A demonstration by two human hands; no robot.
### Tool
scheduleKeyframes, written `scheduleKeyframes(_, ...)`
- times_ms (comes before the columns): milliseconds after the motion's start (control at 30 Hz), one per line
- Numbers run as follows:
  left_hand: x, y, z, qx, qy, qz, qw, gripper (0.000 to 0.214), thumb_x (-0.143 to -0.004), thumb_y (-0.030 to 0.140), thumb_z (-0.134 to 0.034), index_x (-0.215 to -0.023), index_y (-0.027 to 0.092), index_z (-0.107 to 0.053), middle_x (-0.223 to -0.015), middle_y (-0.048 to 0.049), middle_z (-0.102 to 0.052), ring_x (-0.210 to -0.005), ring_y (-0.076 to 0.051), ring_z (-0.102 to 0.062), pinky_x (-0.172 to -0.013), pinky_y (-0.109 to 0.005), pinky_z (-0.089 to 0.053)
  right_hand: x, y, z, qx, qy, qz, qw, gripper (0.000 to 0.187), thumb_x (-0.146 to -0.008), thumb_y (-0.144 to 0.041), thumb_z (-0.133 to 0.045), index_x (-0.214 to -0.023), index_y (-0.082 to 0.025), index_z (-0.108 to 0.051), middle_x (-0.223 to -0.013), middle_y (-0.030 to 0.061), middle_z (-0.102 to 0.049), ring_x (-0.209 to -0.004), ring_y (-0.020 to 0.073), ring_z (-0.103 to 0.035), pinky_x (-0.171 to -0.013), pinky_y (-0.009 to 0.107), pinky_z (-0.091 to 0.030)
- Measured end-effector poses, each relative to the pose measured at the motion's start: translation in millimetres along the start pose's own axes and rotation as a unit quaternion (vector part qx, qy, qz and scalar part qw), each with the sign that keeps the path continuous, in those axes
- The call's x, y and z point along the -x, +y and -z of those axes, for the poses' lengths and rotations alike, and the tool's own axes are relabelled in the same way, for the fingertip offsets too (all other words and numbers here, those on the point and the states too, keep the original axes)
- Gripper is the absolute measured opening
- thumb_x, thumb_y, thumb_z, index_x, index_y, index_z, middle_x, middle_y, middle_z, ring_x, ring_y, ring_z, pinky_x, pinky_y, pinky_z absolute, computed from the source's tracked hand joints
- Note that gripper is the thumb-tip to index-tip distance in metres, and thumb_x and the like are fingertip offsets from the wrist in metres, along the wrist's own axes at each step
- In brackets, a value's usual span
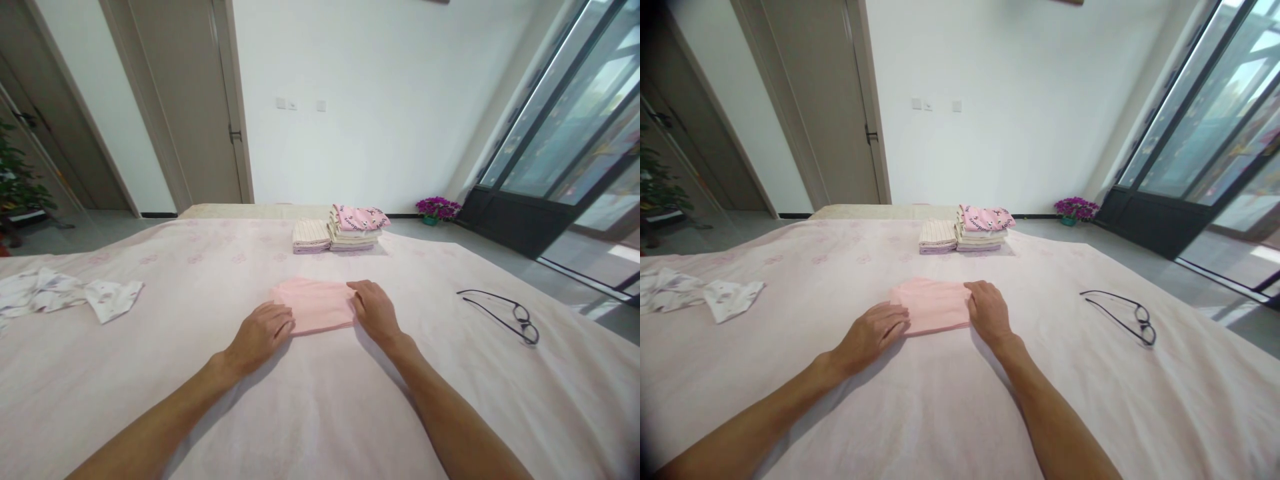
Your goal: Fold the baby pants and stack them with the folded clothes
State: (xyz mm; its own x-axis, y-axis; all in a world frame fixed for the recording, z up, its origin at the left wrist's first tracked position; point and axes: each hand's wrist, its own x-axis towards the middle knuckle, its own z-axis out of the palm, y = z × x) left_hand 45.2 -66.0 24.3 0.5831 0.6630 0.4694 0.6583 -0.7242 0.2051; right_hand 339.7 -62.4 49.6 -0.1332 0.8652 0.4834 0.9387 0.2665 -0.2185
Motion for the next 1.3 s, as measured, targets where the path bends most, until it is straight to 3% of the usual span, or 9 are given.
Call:
scheduleKeyframes(100, -20, 7, -17.1, 0.026, 0.002, 0.01, 1.0, 0.036, -0.101, 0.033, -0.04, -0.114, 0.02, -0.07, -0.124, -0.0063, -0.07, -0.119, -0.019, -0.061, -0.108, -0.037, -0.046, 6, -24, -20, -0.019, -0.058, 0.101, 0.993, 0.042, -0.099, -0.023, -0.036, -0.136, -0.016, -0.054, -0.139, 0.0118, -0.056, -0.132, 0.0234, -0.045, -0.113, 0.04, -0.033)
scheduleKeyframes(233, -34, 5, -44.4, -0.014, -0.055, 0.002, 0.998, 0.044, -0.101, 0.037, -0.039, -0.136, 0.016, -0.056, -0.144, -0.012, -0.054, -0.136, -0.023, -0.046, -0.115, -0.044, -0.035, 18, -33, -44, 0.021, -0.111, 0.151, 0.982, 0.052, -0.101, -0.036, -0.037, -0.147, -0.01, -0.042, -0.153, 0.0164, -0.041, -0.144, 0.0267, -0.032, -0.119, 0.048, -0.024)
scheduleKeyframes(333, -34, 0, -53.2, -0.061, -0.08, 0.032, 0.994, 0.054, -0.098, 0.049, -0.042, -0.144, 0.02, -0.047, -0.153, -0.0143, -0.042, -0.142, -0.03, -0.037, -0.114, -0.052, -0.031, 22, -21, -50, 0.056, -0.118, 0.146, 0.981, 0.056, -0.102, -0.04, -0.035, -0.148, -0.008, -0.04, -0.154, 0.018, -0.038, -0.145, 0.0286, -0.031, -0.119, 0.051, -0.021)
scheduleKeyframes(467, -27, -9, -49.9, -0.082, -0.089, 0.046, 0.992, 0.061, -0.096, 0.059, -0.038, -0.147, 0.026, -0.043, -0.155, -0.0145, -0.039, -0.144, -0.033, -0.034, -0.114, -0.055, -0.026, 17, 4, -44, 0.094, -0.106, 0.121, 0.982, 0.058, -0.102, -0.042, -0.034, -0.147, -0.007, -0.042, -0.154, 0.0185, -0.036, -0.145, 0.0303, -0.029, -0.12, 0.053, -0.018)
scheduleKeyframes(600, -21, -24, -45.5, -0.087, -0.092, 0.076, 0.989, 0.061, -0.097, 0.058, -0.034, -0.148, 0.025, -0.042, -0.156, -0.0154, -0.037, -0.146, -0.033, -0.029, -0.115, -0.056, -0.024, 10, 25, -38, 0.123, -0.116, 0.066, 0.983, 0.057, -0.102, -0.042, -0.033, -0.148, -0.009, -0.042, -0.155, 0.0165, -0.036, -0.146, 0.0301, -0.029, -0.12, 0.053, -0.017)
scheduleKeyframes(800, -12, -52, -41.4, -0.109, -0.075, 0.199, 0.971, 0.059, -0.098, 0.052, -0.033, -0.148, 0.021, -0.041, -0.155, -0.0195, -0.038, -0.143, -0.035, -0.034, -0.11, -0.059, -0.027, 8, 32, -38, 0.125, -0.128, 0.046, 0.983, 0.057, -0.101, -0.043, -0.033, -0.151, -0.015, -0.039, -0.156, 0.013, -0.035, -0.147, 0.0282, -0.027, -0.119, 0.053, -0.015)
scheduleKeyframes(900, -10, -54, -31.5, -0.141, -0.045, 0.267, 0.952, 0.055, -0.098, 0.047, -0.035, -0.141, 0.015, -0.047, -0.149, -0.0225, -0.045, -0.138, -0.035, -0.04, -0.109, -0.055, -0.03, 8, 29, -38, 0.128, -0.133, 0.036, 0.982, 0.057, -0.101, -0.044, -0.032, -0.151, -0.016, -0.038, -0.157, 0.0118, -0.035, -0.147, 0.0275, -0.027, -0.119, 0.053, -0.016)
scheduleKeyframes(1033, -15, -41, -11.7, -0.149, -0.038, 0.307, 0.939, 0.045, -0.095, 0.046, -0.038, -0.117, 0.016, -0.064, -0.123, -0.0177, -0.064, -0.115, -0.032, -0.057, -0.095, -0.043, -0.042, 8, 27, -37, 0.13, -0.133, 0.031, 0.982, 0.057, -0.101, -0.043, -0.031, -0.15, -0.015, -0.039, -0.157, 0.0115, -0.035, -0.147, 0.0272, -0.027, -0.119, 0.052, -0.015)
scheduleKeyframes(1300, -30, -31, 0.9, -0.056, -0.121, 0.37, 0.92, 0.039, -0.091, 0.05, -0.04, -0.085, 0.022, -0.066, -0.089, -0.0085, -0.073, -0.082, -0.024, -0.067, -0.068, -0.03, -0.042, 9, 26, -38, 0.13, -0.124, 0.027, 0.983, 0.057, -0.102, -0.044, -0.03, -0.15, -0.017, -0.04, -0.157, 0.0104, -0.035, -0.147, 0.0263, -0.027, -0.12, 0.051, -0.012)
